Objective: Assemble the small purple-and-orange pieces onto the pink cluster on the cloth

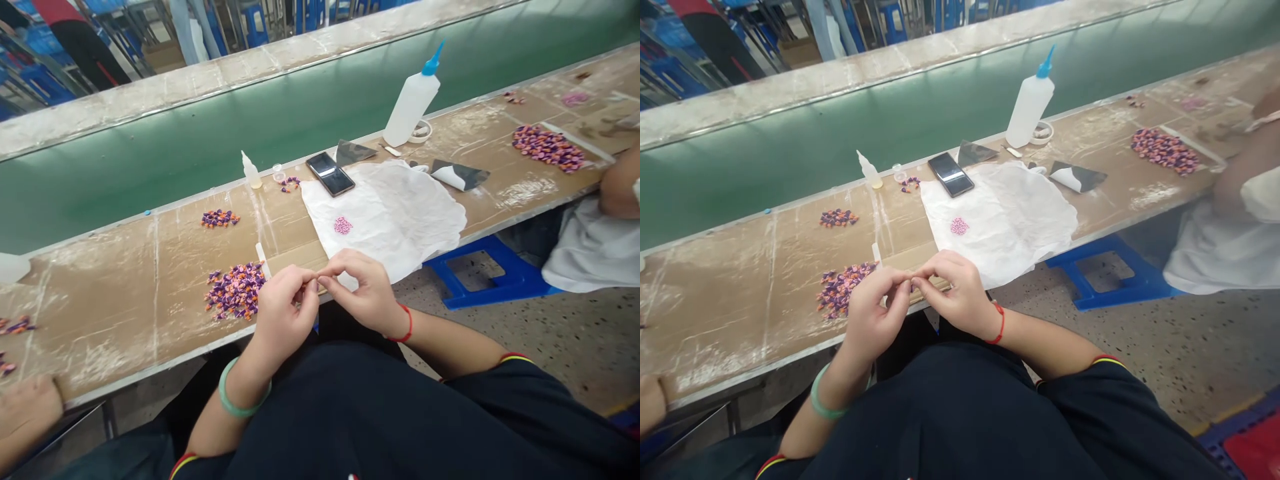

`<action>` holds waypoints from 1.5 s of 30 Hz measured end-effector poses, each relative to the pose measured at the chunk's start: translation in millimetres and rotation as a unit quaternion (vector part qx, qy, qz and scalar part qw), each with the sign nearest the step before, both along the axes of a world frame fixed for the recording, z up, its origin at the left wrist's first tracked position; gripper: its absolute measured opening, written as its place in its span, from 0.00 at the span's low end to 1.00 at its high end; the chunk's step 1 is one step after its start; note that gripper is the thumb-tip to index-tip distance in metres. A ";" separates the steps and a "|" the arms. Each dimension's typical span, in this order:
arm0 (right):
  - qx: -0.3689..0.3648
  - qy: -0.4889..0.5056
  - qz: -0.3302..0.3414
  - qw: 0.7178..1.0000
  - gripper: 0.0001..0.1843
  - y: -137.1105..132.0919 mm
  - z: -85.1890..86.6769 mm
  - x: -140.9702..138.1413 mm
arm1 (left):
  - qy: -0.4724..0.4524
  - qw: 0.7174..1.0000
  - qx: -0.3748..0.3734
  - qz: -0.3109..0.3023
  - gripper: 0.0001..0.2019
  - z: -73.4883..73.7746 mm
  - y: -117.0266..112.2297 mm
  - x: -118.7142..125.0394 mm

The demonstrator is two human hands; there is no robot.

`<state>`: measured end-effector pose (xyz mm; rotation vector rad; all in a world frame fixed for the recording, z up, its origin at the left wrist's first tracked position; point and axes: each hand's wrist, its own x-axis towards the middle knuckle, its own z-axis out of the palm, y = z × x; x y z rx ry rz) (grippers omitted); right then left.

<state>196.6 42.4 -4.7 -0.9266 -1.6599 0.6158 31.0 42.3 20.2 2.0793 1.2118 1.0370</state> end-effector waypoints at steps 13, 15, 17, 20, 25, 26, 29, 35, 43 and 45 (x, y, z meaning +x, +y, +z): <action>-0.233 0.294 0.054 0.925 0.11 0.7 -35.3 -15.1 | -0.247 0.927 -0.277 0.048 0.10 -16.8 5.2 7.7; -0.237 0.294 0.057 0.924 0.11 1.9 -36.2 -14.6 | -0.313 0.885 -0.342 0.042 0.15 -20.2 8.0 9.7; -0.227 0.276 0.045 0.933 0.11 1.9 -35.8 -14.9 | -0.357 0.851 -0.384 0.032 0.19 -23.6 9.9 11.3; -0.188 0.240 0.011 0.952 0.08 0.2 -33.9 -16.3 | -0.388 0.823 -0.413 0.022 0.21 -28.3 10.3 14.0; -0.125 0.191 -0.049 0.972 0.04 -3.6 -33.3 -18.9 | -0.370 0.848 -0.378 0.041 0.18 -32.8 7.6 19.0; -0.124 0.181 -0.054 0.974 0.04 -4.0 -33.1 -18.8 | -0.355 0.864 -0.354 0.047 0.16 -33.0 7.0 19.1; -0.121 0.130 -0.039 0.983 0.03 -2.7 -29.1 -16.2 | -0.299 0.912 -0.272 0.065 0.12 -32.4 5.4 16.9; -0.158 0.071 0.047 0.984 0.03 6.7 -11.0 -5.7 | -0.202 0.958 -0.183 0.089 0.08 -30.8 3.3 8.7; -0.169 -0.013 0.059 0.984 0.06 9.6 -3.2 -4.4 | -0.132 0.979 -0.133 0.084 0.08 -27.3 2.2 5.1; -0.169 -0.016 0.064 0.984 0.06 9.1 -4.3 -5.7 | -0.121 0.982 -0.123 0.082 0.08 -27.4 2.3 4.4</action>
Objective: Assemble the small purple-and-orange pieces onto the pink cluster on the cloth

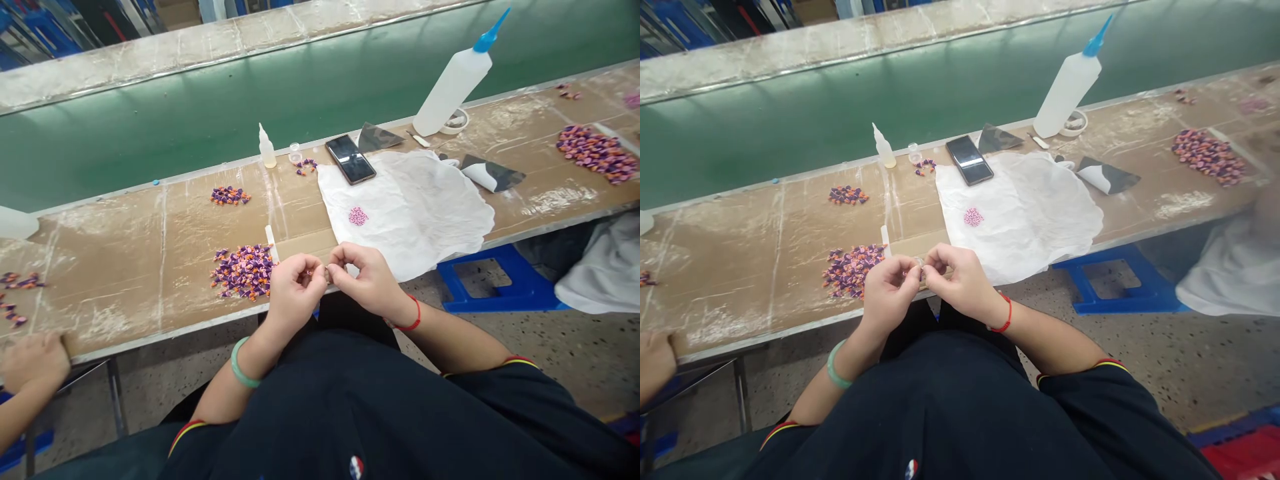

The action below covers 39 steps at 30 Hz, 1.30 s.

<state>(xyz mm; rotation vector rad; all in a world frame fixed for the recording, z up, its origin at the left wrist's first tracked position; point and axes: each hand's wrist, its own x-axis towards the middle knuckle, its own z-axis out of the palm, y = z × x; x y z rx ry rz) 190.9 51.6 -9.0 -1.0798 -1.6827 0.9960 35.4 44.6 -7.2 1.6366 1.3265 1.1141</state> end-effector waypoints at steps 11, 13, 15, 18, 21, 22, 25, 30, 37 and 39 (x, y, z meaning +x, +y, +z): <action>-0.114 0.111 0.093 0.983 0.07 4.8 -3.5 -5.2 | -0.147 0.986 -0.075 -0.035 0.08 -2.2 0.8 -12.1; -0.125 0.115 0.114 0.979 0.07 8.1 -2.5 -3.3 | -0.192 0.976 -0.102 -0.013 0.09 -6.1 -0.3 -20.1; -0.120 0.075 0.121 0.982 0.07 13.5 -2.3 0.6 | -0.218 0.968 -0.121 0.013 0.12 -13.6 -1.2 -31.1; -0.056 -0.060 0.130 0.988 0.04 26.9 -4.7 7.4 | -0.231 0.963 -0.133 0.048 0.13 -30.0 -3.0 -50.9; 0.021 -0.212 0.174 0.961 0.05 44.2 -10.4 8.5 | -0.239 0.956 -0.146 0.083 0.13 -45.8 -7.5 -67.8; 0.033 -0.254 0.194 0.947 0.05 49.6 -12.5 6.7 | -0.241 0.954 -0.152 0.089 0.13 -49.8 -9.5 -71.5; 0.054 -0.366 0.233 0.899 0.07 62.4 -16.3 -3.6 | -0.243 0.949 -0.179 0.088 0.13 -56.6 -15.9 -76.4; 0.103 -0.486 0.250 0.831 0.10 70.1 -12.6 -19.3 | -0.260 0.940 -0.211 0.072 0.13 -59.9 -20.8 -75.6; 0.128 -0.549 0.254 0.786 0.09 71.6 -11.6 -19.0 | -0.285 0.934 -0.206 0.064 0.13 -57.4 -19.9 -74.7; 0.128 -0.549 0.254 0.786 0.09 72.2 -13.0 -18.5 | -0.289 0.934 -0.203 0.061 0.13 -56.0 -20.4 -74.0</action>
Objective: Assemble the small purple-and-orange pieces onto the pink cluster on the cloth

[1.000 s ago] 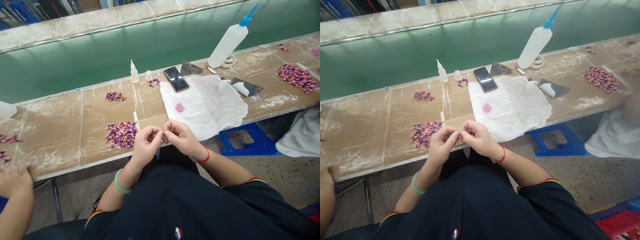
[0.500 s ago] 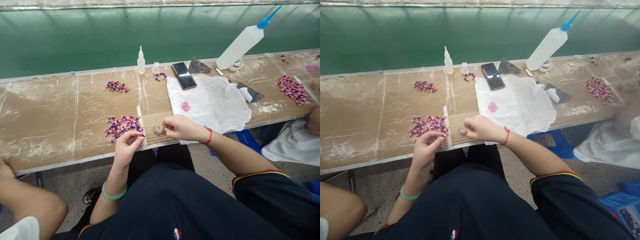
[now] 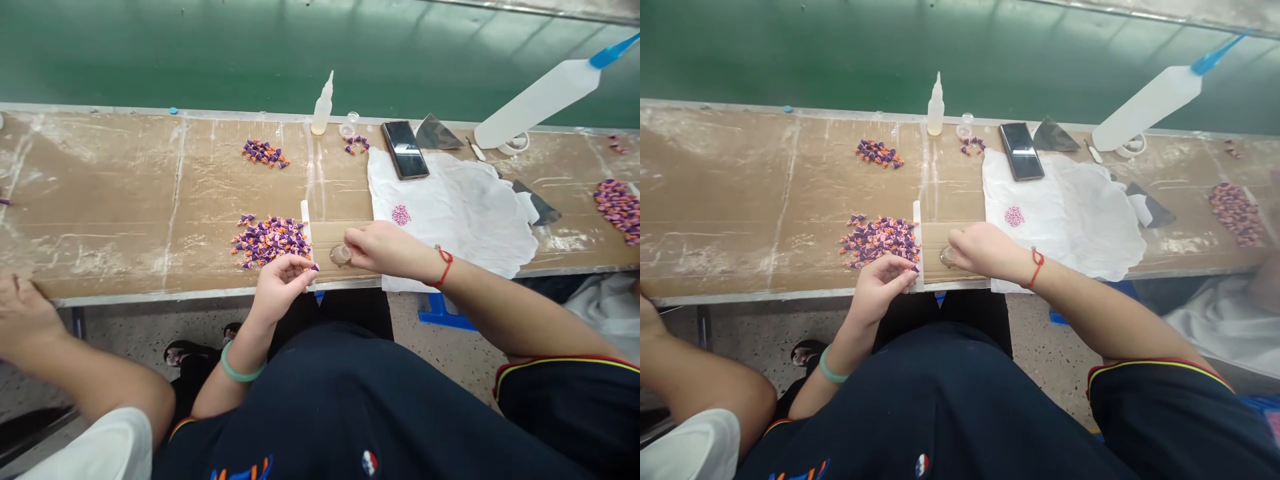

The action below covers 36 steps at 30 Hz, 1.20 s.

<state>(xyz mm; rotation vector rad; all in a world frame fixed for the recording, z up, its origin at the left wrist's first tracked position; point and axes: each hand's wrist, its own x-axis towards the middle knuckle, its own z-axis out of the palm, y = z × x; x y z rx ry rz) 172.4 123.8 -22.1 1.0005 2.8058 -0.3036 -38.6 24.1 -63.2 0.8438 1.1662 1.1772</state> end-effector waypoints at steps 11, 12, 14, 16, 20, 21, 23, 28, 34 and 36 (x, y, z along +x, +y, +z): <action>-0.142 0.279 -0.108 0.944 0.07 -22.3 24.1 -3.8 | -0.070 0.994 0.067 0.039 0.11 14.8 -6.4 9.6; -0.197 0.314 -0.126 0.920 0.07 -27.7 29.1 -5.3 | -0.076 0.994 0.075 0.031 0.11 18.7 -7.4 11.8; -0.283 0.361 -0.155 0.875 0.07 -37.8 37.9 -8.1 | -0.084 0.993 0.085 0.011 0.11 26.6 -9.4 16.4; -0.319 0.379 -0.168 0.852 0.07 -45.7 44.2 -9.8 | -0.093 0.992 0.090 -0.003 0.10 33.1 -11.2 20.5; -0.298 0.383 -0.163 0.859 0.06 -53.5 49.8 -10.3 | -0.090 0.992 0.087 0.000 0.10 38.1 -13.8 25.1; -0.282 0.384 -0.158 0.865 0.06 -54.3 50.1 -10.2 | -0.085 0.993 0.086 0.003 0.11 38.1 -14.3 25.6; -0.250 0.384 -0.145 0.877 0.05 -55.4 49.8 -10.0 | -0.078 0.993 0.085 0.008 0.11 37.3 -15.1 26.2; -0.232 0.395 -0.130 0.879 0.04 -58.1 47.3 -9.3 | -0.076 0.993 0.090 0.009 0.10 37.4 -17.1 27.1; -0.192 0.385 -0.118 0.895 0.04 -59.5 46.9 -8.5 | -0.097 0.989 0.114 0.008 0.06 38.7 -16.7 28.3; -0.182 0.377 -0.111 0.901 0.05 -60.2 46.8 -8.4 | -0.088 0.990 0.107 0.012 0.08 37.9 -17.2 29.3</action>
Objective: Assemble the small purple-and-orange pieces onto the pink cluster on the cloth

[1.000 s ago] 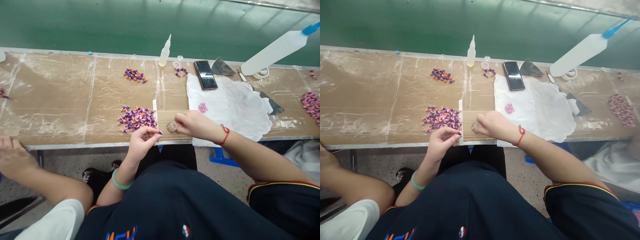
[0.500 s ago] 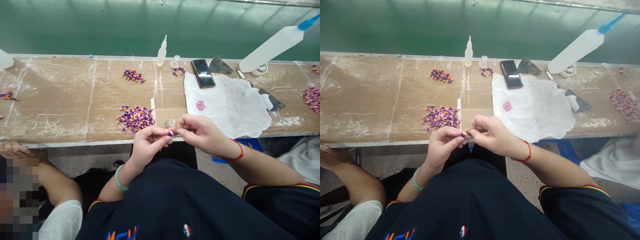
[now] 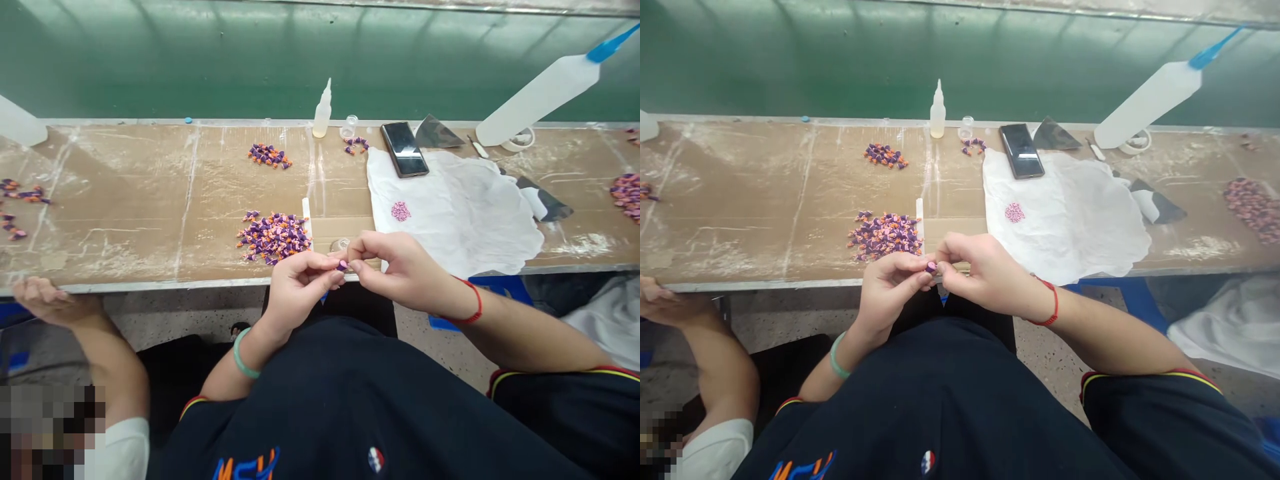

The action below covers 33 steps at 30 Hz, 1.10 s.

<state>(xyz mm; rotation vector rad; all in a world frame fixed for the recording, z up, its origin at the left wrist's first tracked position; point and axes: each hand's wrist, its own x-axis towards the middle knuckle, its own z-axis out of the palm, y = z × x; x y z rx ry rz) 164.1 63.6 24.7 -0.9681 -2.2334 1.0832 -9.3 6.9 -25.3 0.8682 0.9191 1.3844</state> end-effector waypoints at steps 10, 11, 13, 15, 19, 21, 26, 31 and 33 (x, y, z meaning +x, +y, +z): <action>0.182 -0.041 0.067 0.980 0.06 -4.9 -0.5 -9.8 | -0.048 0.999 -0.016 0.007 0.21 -4.1 -14.1 0.2; 0.194 -0.047 0.071 0.977 0.07 -5.8 -0.1 -10.8 | -0.045 0.999 -0.014 0.009 0.22 -4.0 -16.1 -0.9; 0.212 -0.057 0.084 0.972 0.07 -8.1 1.3 -11.9 | -0.040 0.999 -0.012 0.008 0.22 -3.3 -20.3 -2.9; 0.230 -0.063 0.094 0.967 0.08 -10.9 3.6 -12.6 | -0.043 0.999 -0.007 0.009 0.21 -2.6 -24.7 -3.9; 0.243 -0.065 0.094 0.963 0.13 -17.7 10.0 -15.8 | -0.075 0.997 0.021 0.014 0.19 -3.5 -35.1 -2.6; 0.230 -0.067 0.090 0.967 0.19 -21.3 11.3 -18.7 | -0.080 0.996 0.025 0.025 0.20 -5.2 -41.7 -1.6; 0.248 -0.055 0.101 0.962 0.23 -30.3 5.0 -27.8 | -0.073 0.995 0.011 0.061 0.22 -7.1 -61.9 -4.2; 0.274 -0.052 0.133 0.951 0.14 -38.8 2.6 -37.9 | -0.083 0.992 0.012 0.089 0.17 -9.5 -78.5 -10.7; 0.289 -0.052 0.140 0.946 0.13 -41.7 3.4 -41.4 | -0.086 0.992 0.011 0.095 0.17 -12.3 -82.3 -11.8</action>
